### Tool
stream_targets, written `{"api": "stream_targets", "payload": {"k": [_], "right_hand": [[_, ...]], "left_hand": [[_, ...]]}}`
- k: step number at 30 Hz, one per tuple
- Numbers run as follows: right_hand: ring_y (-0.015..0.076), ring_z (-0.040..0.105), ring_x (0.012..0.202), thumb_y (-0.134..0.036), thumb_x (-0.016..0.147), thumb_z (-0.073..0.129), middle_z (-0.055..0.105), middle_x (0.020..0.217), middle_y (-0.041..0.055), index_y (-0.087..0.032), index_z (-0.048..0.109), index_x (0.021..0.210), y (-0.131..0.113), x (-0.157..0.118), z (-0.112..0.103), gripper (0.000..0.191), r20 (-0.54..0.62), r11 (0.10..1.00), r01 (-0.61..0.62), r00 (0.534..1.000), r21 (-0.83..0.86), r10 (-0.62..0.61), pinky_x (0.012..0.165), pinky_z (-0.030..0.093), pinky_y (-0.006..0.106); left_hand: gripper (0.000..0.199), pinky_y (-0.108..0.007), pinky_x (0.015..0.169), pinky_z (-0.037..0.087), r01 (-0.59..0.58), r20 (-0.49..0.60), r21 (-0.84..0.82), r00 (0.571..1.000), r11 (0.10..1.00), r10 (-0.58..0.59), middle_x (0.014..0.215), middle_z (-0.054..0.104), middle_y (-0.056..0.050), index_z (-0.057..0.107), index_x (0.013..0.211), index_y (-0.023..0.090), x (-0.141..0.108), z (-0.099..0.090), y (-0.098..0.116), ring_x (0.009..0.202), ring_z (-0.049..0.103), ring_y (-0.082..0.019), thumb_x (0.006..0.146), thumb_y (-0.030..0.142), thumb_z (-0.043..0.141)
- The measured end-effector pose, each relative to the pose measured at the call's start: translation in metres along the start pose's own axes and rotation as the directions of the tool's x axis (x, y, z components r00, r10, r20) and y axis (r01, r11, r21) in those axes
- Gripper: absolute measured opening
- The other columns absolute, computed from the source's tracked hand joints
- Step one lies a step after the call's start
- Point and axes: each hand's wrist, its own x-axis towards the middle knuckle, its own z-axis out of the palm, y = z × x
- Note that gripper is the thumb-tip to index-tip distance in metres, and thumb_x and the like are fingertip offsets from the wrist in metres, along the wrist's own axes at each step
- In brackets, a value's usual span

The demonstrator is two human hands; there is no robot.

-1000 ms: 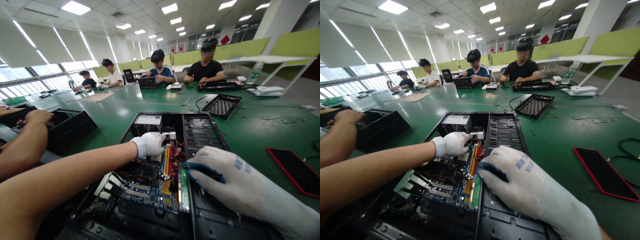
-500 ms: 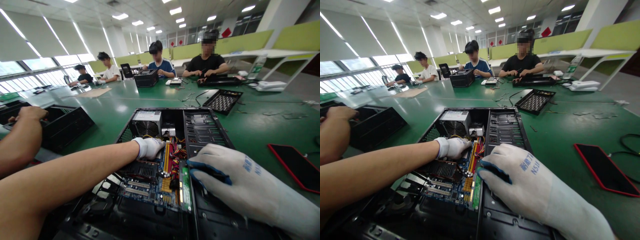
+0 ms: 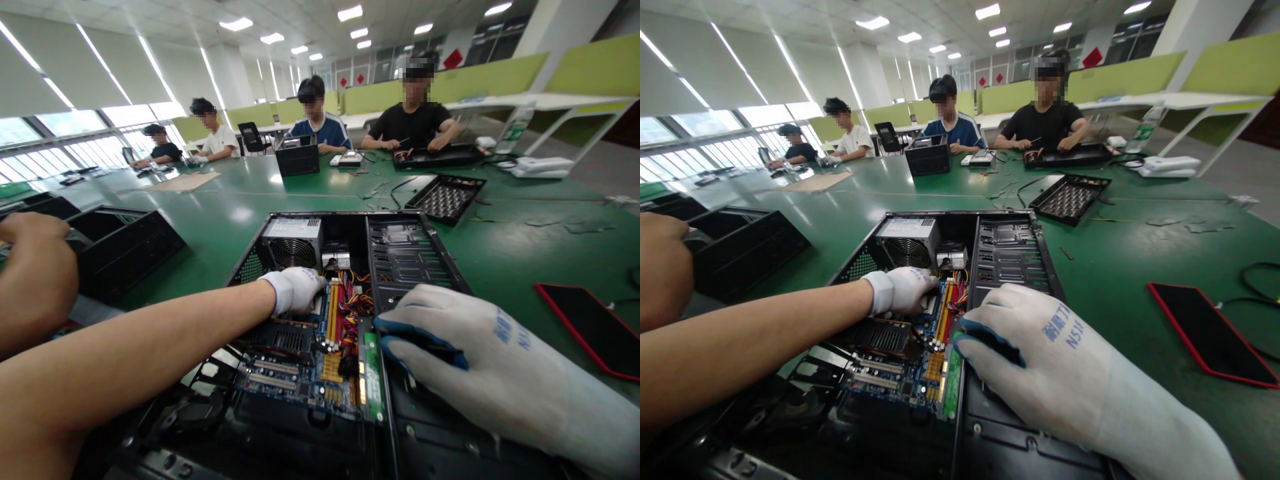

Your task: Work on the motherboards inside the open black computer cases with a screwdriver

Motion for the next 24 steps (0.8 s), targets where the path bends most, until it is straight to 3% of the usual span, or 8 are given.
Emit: {"api": "stream_targets", "payload": {"k": [5, 10, 24], "right_hand": [[0.019, 0.068, 0.086, -0.039, 0.102, 0.057, 0.072, 0.098, 0.0032, -0.028, 0.076, 0.104, -0.0011, -0.0002, -0.0003, 0.022, 0.012, 1.0, -0.014, 1.0, -0.004, 0.014, 0.075, 0.055, 0.032], [0.0185, 0.068, 0.086, -0.037, 0.102, 0.058, 0.072, 0.096, 0.0024, -0.028, 0.076, 0.102, -0.0029, 0.0001, -0.001, 0.021, 0.007, 1.0, -0.015, 1.0, -0.008, 0.015, 0.076, 0.055, 0.033], [0.0182, 0.067, 0.086, -0.038, 0.103, 0.058, 0.071, 0.096, 0.0019, -0.028, 0.075, 0.101, 0.0006, -0.0005, 0.0009, 0.021, -0.002, 1.0, 0.0, 1.0, -0.003, 0.0, 0.077, 0.053, 0.033]], "left_hand": [[0.045, -0.037, 0.091, 0.059, 0.062, 0.124, 0.024, 0.99, 0.998, -0.065, 0.117, 0.077, -0.017, 0.075, 0.117, 0.016, 0.0041, -0.0037, -0.0005, 0.109, 0.073, -0.034, 0.079, 0.04, 0.076], [0.045, -0.038, 0.089, 0.059, 0.015, 0.109, 0.025, 0.994, 1.0, -0.018, 0.116, 0.077, -0.016, 0.076, 0.116, 0.016, 0.0074, -0.0008, -0.0003, 0.107, 0.074, -0.035, 0.08, 0.042, 0.075], [0.043, -0.035, 0.09, 0.059, 0.031, 0.115, 0.055, 0.993, 0.998, -0.037, 0.119, 0.077, -0.016, 0.075, 0.117, 0.015, 0.0049, -0.0024, 0.0007, 0.109, 0.073, -0.033, 0.081, 0.04, 0.074]]}}
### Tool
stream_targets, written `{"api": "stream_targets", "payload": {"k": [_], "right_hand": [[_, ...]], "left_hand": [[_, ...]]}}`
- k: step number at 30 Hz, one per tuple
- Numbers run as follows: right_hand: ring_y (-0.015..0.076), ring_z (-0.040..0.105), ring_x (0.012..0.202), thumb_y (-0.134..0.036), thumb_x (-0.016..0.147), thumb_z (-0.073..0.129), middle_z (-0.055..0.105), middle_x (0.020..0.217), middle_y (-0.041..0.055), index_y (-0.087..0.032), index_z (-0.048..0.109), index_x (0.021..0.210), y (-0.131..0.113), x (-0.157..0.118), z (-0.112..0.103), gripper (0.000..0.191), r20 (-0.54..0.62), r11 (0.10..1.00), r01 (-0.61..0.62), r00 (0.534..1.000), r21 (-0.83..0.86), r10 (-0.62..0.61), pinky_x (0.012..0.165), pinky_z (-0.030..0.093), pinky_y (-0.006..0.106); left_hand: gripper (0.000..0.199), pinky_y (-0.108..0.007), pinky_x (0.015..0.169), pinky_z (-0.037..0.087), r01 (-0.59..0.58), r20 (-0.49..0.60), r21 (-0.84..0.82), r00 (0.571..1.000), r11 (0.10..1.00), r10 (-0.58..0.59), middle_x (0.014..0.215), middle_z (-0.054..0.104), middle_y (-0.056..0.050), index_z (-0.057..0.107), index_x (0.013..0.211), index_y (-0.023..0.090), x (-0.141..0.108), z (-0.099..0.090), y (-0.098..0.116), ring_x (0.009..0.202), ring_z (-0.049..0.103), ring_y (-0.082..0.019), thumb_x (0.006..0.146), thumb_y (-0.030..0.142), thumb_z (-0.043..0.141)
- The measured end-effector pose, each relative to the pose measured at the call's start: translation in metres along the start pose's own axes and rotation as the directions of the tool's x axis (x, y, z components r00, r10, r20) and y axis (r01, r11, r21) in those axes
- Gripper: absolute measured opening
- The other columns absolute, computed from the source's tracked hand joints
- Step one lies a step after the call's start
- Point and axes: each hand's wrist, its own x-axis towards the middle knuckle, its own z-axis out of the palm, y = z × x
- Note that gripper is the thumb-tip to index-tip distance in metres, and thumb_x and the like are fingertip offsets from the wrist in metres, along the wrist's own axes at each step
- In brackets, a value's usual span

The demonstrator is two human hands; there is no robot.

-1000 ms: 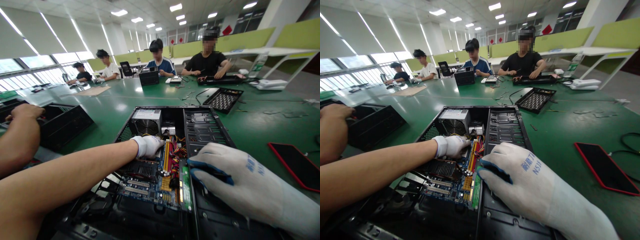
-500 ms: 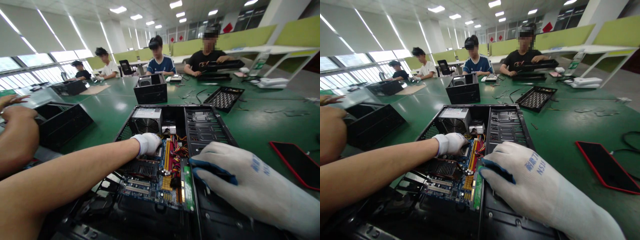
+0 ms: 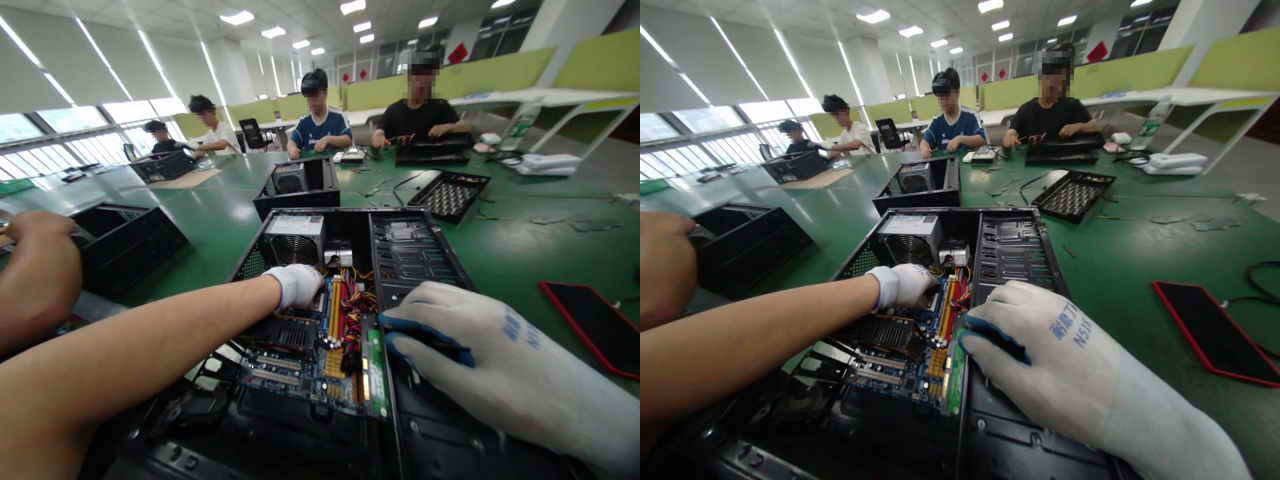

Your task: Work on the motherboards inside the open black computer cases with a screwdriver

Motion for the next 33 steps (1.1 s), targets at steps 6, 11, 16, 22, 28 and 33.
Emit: {"api": "stream_targets", "payload": {"k": [6, 11, 16, 22, 28, 33], "right_hand": [[0.0184, 0.067, 0.086, -0.038, 0.102, 0.058, 0.071, 0.095, 0.0023, -0.027, 0.075, 0.101, 0.0007, -0.0008, 0.0005, 0.02, -0.001, 1.0, -0.002, 1.0, 0.006, 0.002, 0.077, 0.053, 0.033], [0.0185, 0.067, 0.086, -0.037, 0.102, 0.059, 0.071, 0.094, 0.0025, -0.027, 0.076, 0.101, 0.0009, -0.0009, 0.0, 0.02, -0.004, 1.0, 0.009, 1.0, 0.002, -0.009, 0.075, 0.053, 0.033], [0.0184, 0.067, 0.086, -0.038, 0.102, 0.058, 0.071, 0.097, 0.0026, -0.027, 0.075, 0.103, 0.0004, -0.0021, -0.0002, 0.021, 0.001, 1.0, 0.005, 1.0, 0.007, -0.005, 0.076, 0.053, 0.033], [0.0192, 0.067, 0.089, -0.038, 0.102, 0.059, 0.072, 0.1, 0.0025, -0.028, 0.074, 0.105, 0.0015, -0.0019, 0.0005, 0.019, -0.002, 1.0, -0.004, 1.0, 0.007, 0.004, 0.077, 0.053, 0.034], [0.02, 0.067, 0.089, -0.039, 0.102, 0.058, 0.072, 0.099, 0.0028, -0.028, 0.075, 0.105, 0.001, -0.0006, 0.0004, 0.02, 0.012, 1.0, -0.012, 1.0, 0.015, 0.012, 0.077, 0.053, 0.034], [0.0205, 0.067, 0.09, -0.04, 0.102, 0.057, 0.072, 0.101, 0.0037, -0.028, 0.075, 0.106, 0.0007, -0.0009, -0.0005, 0.022, 0.015, 1.0, -0.013, 1.0, -0.001, 0.013, 0.078, 0.053, 0.035]], "left_hand": [[0.046, -0.036, 0.092, 0.058, 0.004, 0.01, -0.008, 1.0, 1.0, -0.004, 0.12, 0.076, -0.016, 0.074, 0.119, 0.015, -0.0021, -0.0034, 0.0016, 0.111, 0.073, -0.034, 0.084, 0.045, 0.074], [0.046, -0.036, 0.093, 0.058, 0.009, 0.018, 0.009, 1.0, 1.0, -0.009, 0.123, 0.075, -0.016, 0.074, 0.121, 0.016, -0.0031, -0.0048, 0.0019, 0.112, 0.072, -0.033, 0.083, 0.042, 0.075], [0.046, -0.036, 0.092, 0.058, 0.018, 0.029, 0.016, 0.999, 1.0, -0.018, 0.123, 0.075, -0.016, 0.074, 0.12, 0.016, -0.0027, -0.0056, 0.0029, 0.111, 0.072, -0.033, 0.082, 0.042, 0.076], [0.049, -0.037, 0.092, 0.059, 0.016, 0.024, 0.009, 1.0, 1.0, -0.016, 0.123, 0.075, -0.016, 0.074, 0.121, 0.017, -0.0015, -0.0038, 0.0014, 0.111, 0.072, -0.033, 0.08, 0.043, 0.078], [0.052, -0.036, 0.094, 0.058, 0.006, 0.038, 0.02, 0.999, 1.0, -0.007, 0.128, 0.073, -0.016, 0.071, 0.125, 0.016, -0.0019, -0.0043, 0.0045, 0.114, 0.072, -0.033, 0.08, 0.041, 0.078], [0.05, -0.036, 0.092, 0.059, -0.024, 0.062, -0.004, 0.998, 1.0, 0.024, 0.125, 0.074, -0.015, 0.072, 0.122, 0.018, 0.0021, -0.0047, 0.0021, 0.111, 0.073, -0.033, 0.078, 0.043, 0.078]]}}
